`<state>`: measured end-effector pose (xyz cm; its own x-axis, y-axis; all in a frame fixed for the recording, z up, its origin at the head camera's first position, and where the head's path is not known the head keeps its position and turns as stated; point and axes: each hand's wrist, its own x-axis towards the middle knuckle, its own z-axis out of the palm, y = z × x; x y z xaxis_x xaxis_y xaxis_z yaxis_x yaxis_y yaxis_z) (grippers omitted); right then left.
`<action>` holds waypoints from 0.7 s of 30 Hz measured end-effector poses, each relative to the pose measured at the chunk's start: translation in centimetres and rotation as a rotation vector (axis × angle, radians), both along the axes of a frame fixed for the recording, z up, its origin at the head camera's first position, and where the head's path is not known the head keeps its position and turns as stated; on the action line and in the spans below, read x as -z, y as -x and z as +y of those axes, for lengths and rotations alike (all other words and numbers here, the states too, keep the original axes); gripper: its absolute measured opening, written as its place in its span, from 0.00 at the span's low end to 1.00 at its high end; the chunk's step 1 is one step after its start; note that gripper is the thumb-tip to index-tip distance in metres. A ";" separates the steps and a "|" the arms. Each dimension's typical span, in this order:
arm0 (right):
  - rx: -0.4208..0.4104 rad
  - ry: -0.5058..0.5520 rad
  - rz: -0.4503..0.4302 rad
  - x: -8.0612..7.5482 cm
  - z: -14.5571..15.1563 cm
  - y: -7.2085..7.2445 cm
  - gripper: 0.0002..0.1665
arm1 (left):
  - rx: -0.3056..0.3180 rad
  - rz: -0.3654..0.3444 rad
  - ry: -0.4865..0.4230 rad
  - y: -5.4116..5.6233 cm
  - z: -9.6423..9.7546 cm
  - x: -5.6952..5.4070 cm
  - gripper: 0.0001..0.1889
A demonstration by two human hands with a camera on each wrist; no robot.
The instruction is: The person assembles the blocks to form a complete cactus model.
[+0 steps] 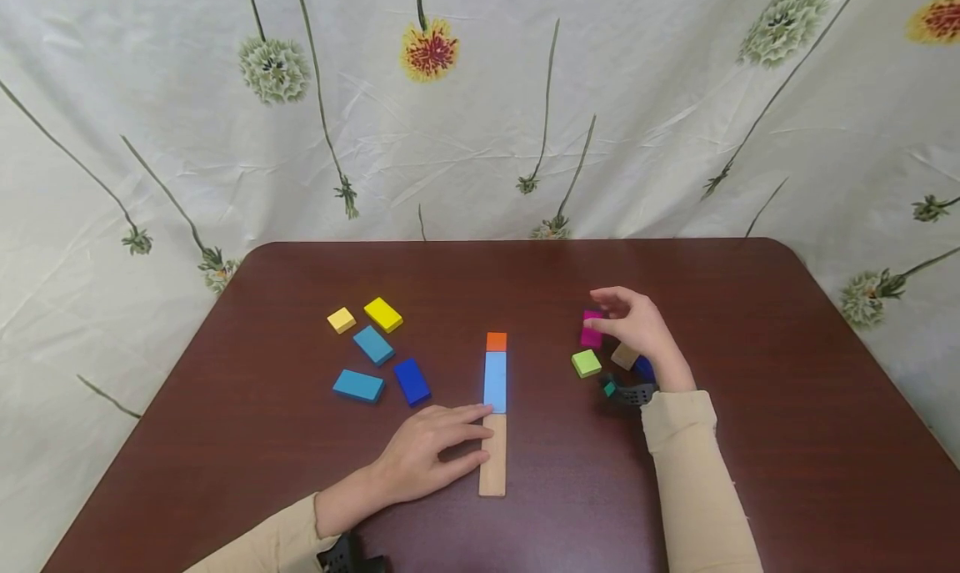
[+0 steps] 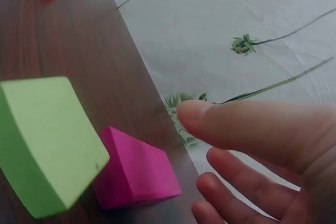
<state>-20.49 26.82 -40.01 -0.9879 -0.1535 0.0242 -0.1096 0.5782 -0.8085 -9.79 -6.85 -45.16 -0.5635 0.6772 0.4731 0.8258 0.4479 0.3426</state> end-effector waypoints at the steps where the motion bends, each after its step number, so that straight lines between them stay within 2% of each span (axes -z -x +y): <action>1: -0.010 0.000 -0.013 0.0 0.1 0.0 0.33 | 0.000 -0.001 0.001 0.0 0.0 0.0 0.15; 10: -0.083 0.031 -0.132 0.0 0.5 -0.3 0.38 | -0.006 -0.013 0.011 -0.1 0.0 -0.1 0.15; 21: -0.115 0.041 -0.153 0.2 0.6 -0.4 0.39 | -0.003 0.000 0.008 0.0 0.0 0.0 0.14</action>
<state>-20.09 27.46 -40.22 -0.9564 -0.2679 -0.1163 -0.0473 0.5349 -0.8436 -9.75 -6.85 -45.14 -0.5654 0.6794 0.4677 0.8246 0.4531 0.3387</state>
